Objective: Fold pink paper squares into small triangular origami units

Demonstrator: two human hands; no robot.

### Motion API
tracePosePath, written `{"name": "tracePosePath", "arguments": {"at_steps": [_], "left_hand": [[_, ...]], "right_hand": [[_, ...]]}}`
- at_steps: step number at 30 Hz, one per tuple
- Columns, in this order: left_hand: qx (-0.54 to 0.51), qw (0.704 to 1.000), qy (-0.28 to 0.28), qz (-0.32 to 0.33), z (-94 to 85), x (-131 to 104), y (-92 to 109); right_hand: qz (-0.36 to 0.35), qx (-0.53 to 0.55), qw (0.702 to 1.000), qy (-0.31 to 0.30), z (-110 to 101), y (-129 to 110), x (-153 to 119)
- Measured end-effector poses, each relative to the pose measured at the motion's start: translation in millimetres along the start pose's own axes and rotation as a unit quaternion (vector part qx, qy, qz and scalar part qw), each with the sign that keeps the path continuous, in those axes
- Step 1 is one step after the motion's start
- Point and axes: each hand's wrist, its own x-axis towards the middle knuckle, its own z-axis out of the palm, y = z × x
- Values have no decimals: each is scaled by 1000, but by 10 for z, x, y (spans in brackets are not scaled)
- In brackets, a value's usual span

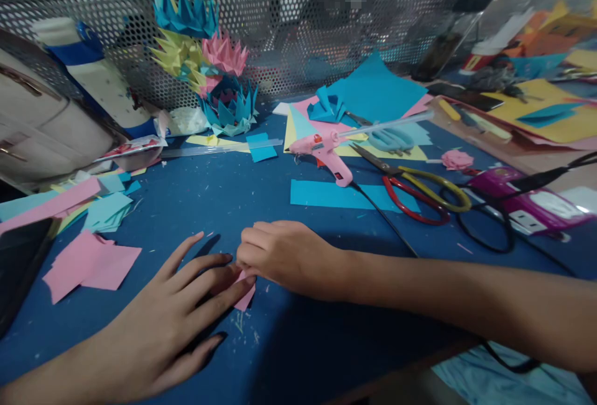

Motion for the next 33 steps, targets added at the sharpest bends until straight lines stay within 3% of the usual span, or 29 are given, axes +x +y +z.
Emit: {"name": "tracePosePath", "arguments": {"at_steps": [8, 14, 33], "left_hand": [[25, 1000, -9, 3, -1, 8, 13], [31, 999, 16, 6, 14, 42, 24], [-21, 1000, -5, -6, -13, 19, 7]], "right_hand": [[21, 49, 999, -6, -2, 11, -5], [21, 50, 999, 0, 10, 9, -10], [48, 107, 993, -9, -45, -1, 5]]}}
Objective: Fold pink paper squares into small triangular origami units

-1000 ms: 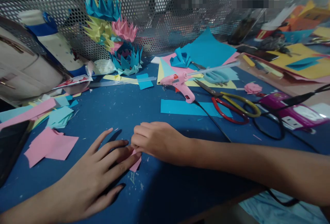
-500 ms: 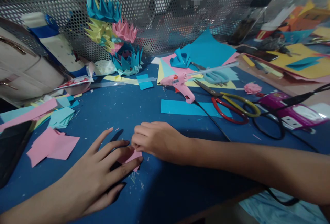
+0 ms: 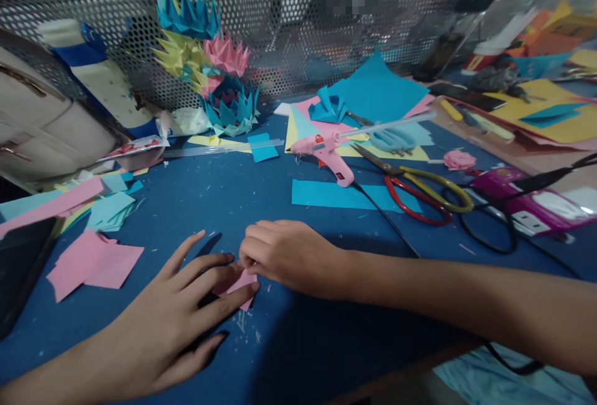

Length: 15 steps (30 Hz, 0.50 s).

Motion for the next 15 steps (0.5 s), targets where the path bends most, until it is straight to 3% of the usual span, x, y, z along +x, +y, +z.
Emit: {"name": "tracePosePath", "arguments": {"at_steps": [4, 10, 15], "left_hand": [[5, 1000, -2, -3, -4, -3, 0], [7, 1000, -3, 1, -5, -14, -3], [5, 1000, 11, 9, 14, -12, -28]], "right_hand": [[23, 80, 997, 3, -81, 63, -28], [-169, 52, 984, 19, -229, 241, -87], [-206, 4, 979, 8, -267, 276, -75]]}}
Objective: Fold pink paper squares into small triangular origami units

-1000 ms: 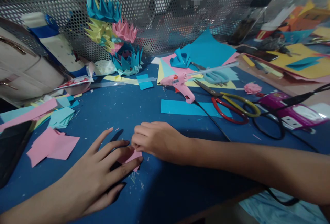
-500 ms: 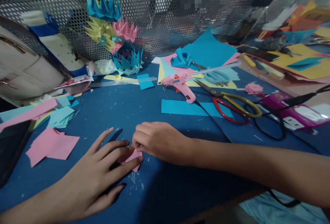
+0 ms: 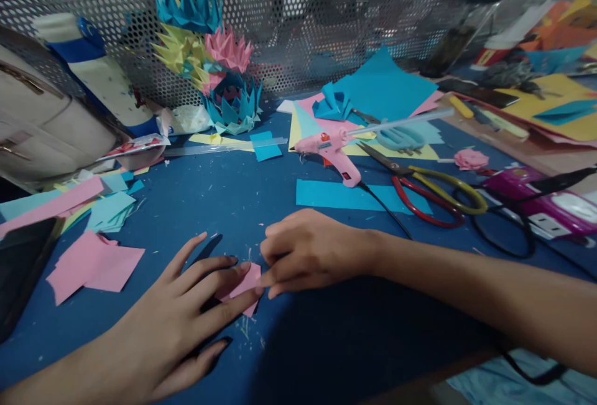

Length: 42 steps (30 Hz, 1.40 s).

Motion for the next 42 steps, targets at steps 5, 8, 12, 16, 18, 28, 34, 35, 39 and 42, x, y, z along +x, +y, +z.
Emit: {"name": "tracePosePath", "arguments": {"at_steps": [5, 8, 12, 16, 18, 28, 34, 35, 39, 42], "left_hand": [[-3, 1000, -2, -4, 4, 7, -3], [1, 1000, -9, -7, -5, 6, 5], [0, 1000, 1, 7, -27, 4, -25], [-74, 997, 31, -4, -61, 38, -87], [-76, 996, 36, 4, -66, 61, -102], [-30, 995, 79, 58, -8, 30, -37], [-21, 991, 91, 98, -3, 12, -39], [-17, 991, 90, 101, 0, 8, -40], [0, 990, 90, 108, 13, 1, -49], [12, 988, 101, 113, 21, 9, -61]], "right_hand": [[10, -30, 999, -25, -24, 3, 10], [20, -40, 999, -23, -30, -9, 18], [40, -18, 999, -8, 16, -22, 34], [107, 17, 994, 23, 83, -47, 69], [180, 32, 983, 27, 100, -85, 100], [284, 76, 956, 5, 142, -321, 200], [267, 69, 960, 39, 171, -301, 170], [262, 65, 962, 49, 177, -297, 162], [252, 41, 964, 70, 199, -308, 149], [249, 35, 966, 62, 211, -320, 161]]}}
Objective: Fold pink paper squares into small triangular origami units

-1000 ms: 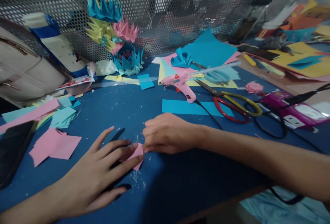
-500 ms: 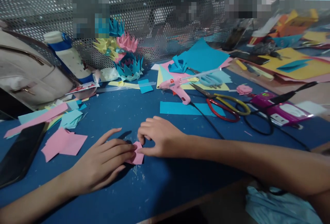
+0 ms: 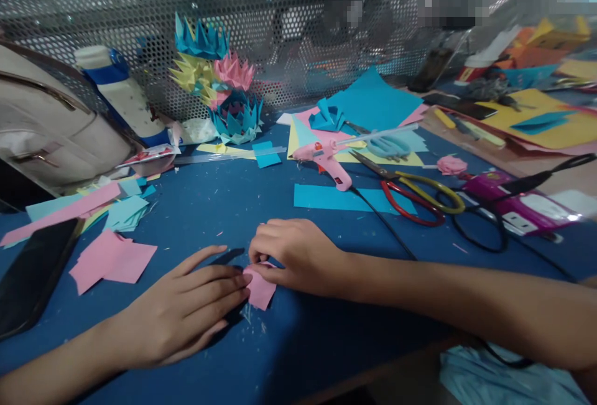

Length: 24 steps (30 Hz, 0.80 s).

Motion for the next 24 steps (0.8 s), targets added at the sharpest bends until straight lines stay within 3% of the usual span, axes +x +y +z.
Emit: {"name": "tracePosePath", "arguments": {"at_steps": [11, 24], "left_hand": [[6, 1000, 2, -5, 9, -19, 12], [26, 999, 32, -20, 56, -47, 36]], "right_hand": [[0, -37, 999, -22, 23, -38, 45], [-194, -157, 967, -45, -77, 80, 29]]}}
